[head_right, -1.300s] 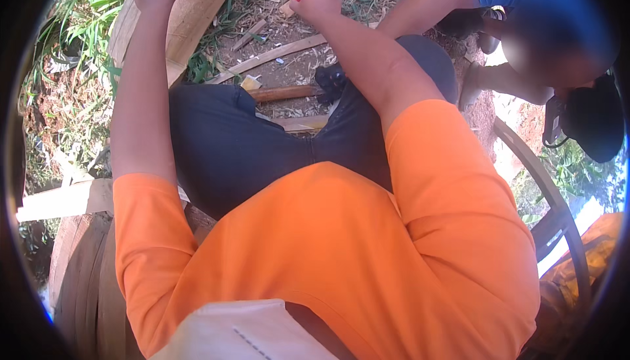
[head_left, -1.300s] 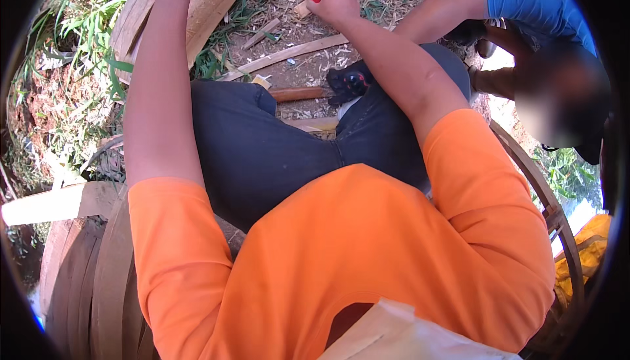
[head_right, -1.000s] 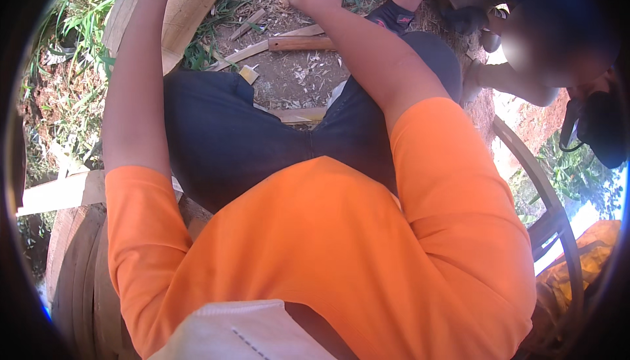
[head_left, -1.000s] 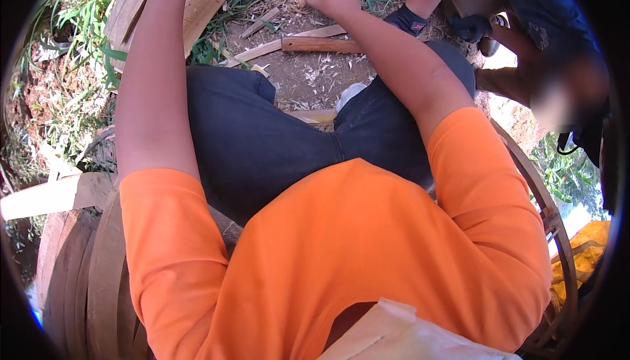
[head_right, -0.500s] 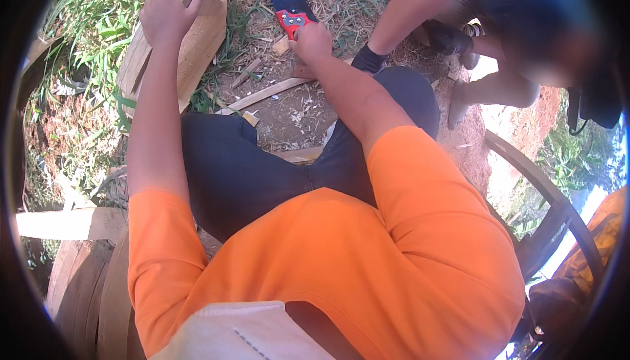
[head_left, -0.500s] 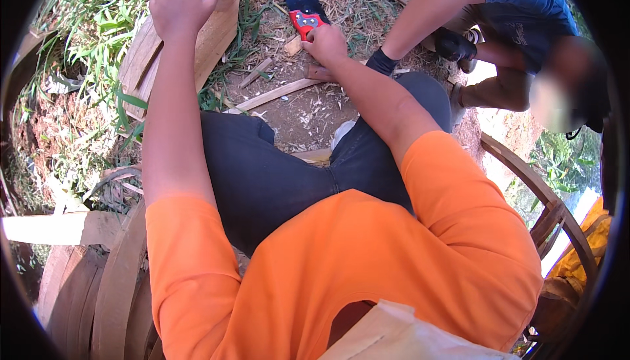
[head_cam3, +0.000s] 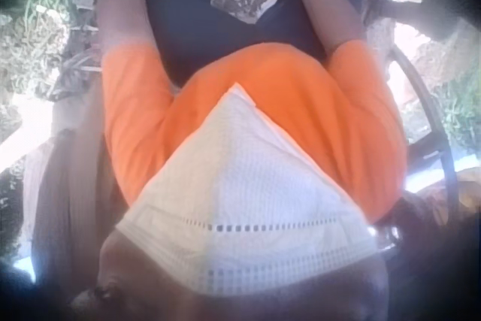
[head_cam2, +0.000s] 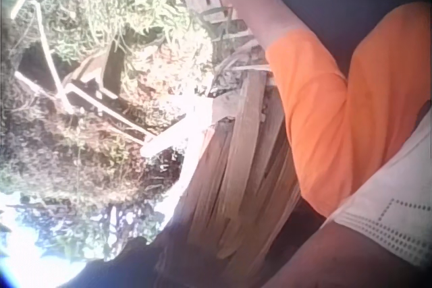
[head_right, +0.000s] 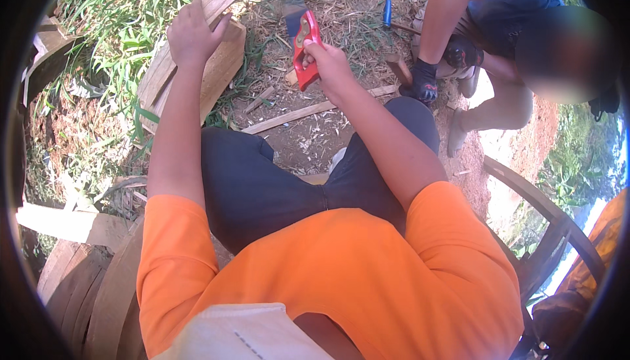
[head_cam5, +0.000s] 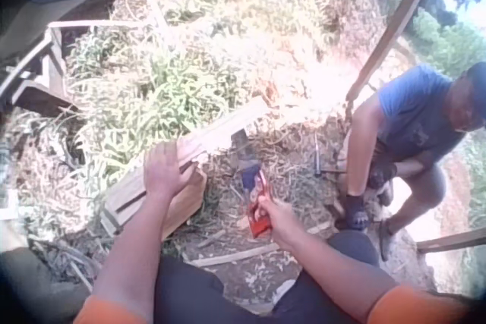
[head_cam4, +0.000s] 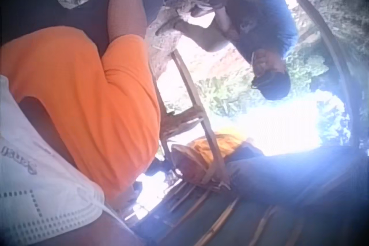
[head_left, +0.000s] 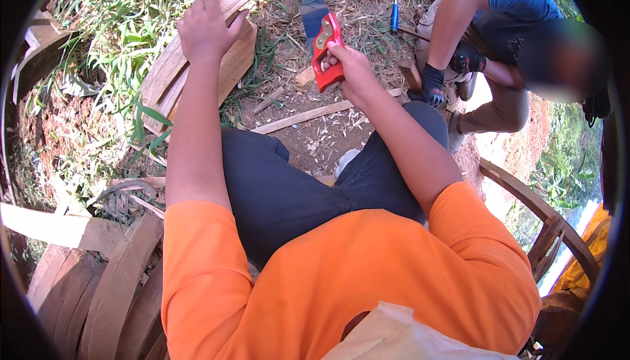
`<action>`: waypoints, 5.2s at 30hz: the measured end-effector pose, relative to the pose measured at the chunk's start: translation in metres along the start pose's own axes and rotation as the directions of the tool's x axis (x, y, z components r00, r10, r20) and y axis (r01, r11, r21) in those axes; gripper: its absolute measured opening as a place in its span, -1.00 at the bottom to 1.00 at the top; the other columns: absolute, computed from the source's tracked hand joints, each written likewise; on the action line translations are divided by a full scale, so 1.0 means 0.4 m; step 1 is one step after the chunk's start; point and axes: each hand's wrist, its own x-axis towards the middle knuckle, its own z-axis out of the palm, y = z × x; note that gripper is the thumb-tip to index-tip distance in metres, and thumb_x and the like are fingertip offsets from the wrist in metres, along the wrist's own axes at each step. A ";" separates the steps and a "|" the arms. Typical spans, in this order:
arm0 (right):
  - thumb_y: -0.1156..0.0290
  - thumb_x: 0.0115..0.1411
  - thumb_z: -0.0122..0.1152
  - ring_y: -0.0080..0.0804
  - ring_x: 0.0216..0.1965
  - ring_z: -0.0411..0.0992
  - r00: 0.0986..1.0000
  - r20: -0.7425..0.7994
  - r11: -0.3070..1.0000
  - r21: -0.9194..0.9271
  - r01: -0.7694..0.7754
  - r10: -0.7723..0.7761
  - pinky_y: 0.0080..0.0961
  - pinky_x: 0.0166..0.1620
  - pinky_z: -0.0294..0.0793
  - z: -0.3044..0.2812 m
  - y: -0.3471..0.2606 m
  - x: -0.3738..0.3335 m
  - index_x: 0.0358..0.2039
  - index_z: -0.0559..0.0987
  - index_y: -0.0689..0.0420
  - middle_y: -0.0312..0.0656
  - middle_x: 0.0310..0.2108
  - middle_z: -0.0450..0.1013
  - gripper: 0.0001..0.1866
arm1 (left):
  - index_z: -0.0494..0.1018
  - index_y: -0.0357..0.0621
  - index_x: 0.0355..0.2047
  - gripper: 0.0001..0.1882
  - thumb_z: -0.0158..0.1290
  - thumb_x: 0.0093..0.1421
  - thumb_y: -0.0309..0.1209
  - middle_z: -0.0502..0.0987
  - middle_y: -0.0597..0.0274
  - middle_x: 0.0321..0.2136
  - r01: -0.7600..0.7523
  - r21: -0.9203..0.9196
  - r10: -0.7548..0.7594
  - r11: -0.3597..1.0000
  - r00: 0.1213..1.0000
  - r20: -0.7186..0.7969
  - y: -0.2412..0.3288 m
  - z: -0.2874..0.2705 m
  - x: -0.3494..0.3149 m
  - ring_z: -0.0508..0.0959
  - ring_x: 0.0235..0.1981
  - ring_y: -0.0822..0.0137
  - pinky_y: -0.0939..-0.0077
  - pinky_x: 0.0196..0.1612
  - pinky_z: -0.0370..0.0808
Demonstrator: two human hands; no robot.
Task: The person saws a wooden plank using a hand saw, then lifts and moves the cut piece. They continue to handle and position other wooden planks on a workbench while others work nearby.
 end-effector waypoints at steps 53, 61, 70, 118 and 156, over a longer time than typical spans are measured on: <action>0.07 0.41 0.19 -0.69 -0.58 0.22 0.983 -0.014 0.663 -0.740 0.113 -0.183 -0.55 -0.49 0.21 0.068 -0.044 -0.245 -0.53 0.48 0.16 -0.43 -0.65 0.30 -0.53 | 0.41 -0.11 0.07 -0.23 0.01 0.21 0.34 0.53 0.21 -0.08 -0.018 0.014 0.019 1.000 0.996 -0.086 -0.031 0.042 0.000 0.53 -0.15 0.18 0.23 -0.12 0.44; 0.04 0.38 0.22 -0.61 -0.59 0.19 0.983 -0.017 0.651 -0.751 0.110 -0.185 -0.44 -0.50 0.21 0.041 -0.057 -0.192 -0.52 0.51 0.20 -0.34 -0.68 0.26 -0.51 | 0.39 -0.18 0.13 -0.22 0.00 0.25 0.29 0.56 0.09 -0.03 0.021 -0.010 -0.021 1.000 0.999 0.036 -0.022 0.022 0.014 0.58 -0.14 0.11 0.19 -0.10 0.47; 0.05 0.37 0.24 -0.57 -0.59 0.19 0.987 -0.029 0.648 -0.757 0.083 -0.160 -0.42 -0.47 0.23 0.018 -0.054 -0.235 -0.55 0.45 0.19 -0.32 -0.68 0.23 -0.50 | 0.38 -0.19 0.12 -0.21 0.01 0.24 0.29 0.56 0.07 -0.02 0.008 -0.004 -0.007 1.000 0.998 0.058 -0.020 0.026 0.010 0.58 -0.14 0.05 0.14 -0.09 0.46; -0.09 0.36 0.21 -0.52 -0.60 0.34 0.896 0.305 0.908 0.168 -0.383 0.322 -0.44 -0.44 0.41 -0.018 -0.196 -0.716 -0.67 0.43 0.08 -0.31 -0.67 0.36 -0.41 | 0.37 -0.57 -0.05 -0.17 -0.17 0.40 0.22 0.51 -0.50 -0.16 0.221 -0.140 -0.078 0.965 0.752 0.654 -0.350 -0.536 -0.135 0.49 -0.13 -0.44 -0.13 -0.02 0.42; 0.20 0.29 0.13 -0.44 -0.46 0.44 0.224 -0.922 0.689 0.384 0.614 0.315 -0.46 -0.27 0.40 -0.261 -0.718 -2.118 -0.38 0.52 0.16 -0.24 -0.50 0.45 -0.73 | 0.35 -0.05 -0.21 -0.56 -0.04 0.42 0.10 0.24 0.48 -0.57 -0.071 -0.511 0.410 0.856 -0.509 0.757 0.723 -1.650 0.044 0.29 -0.62 0.55 0.56 -0.57 0.26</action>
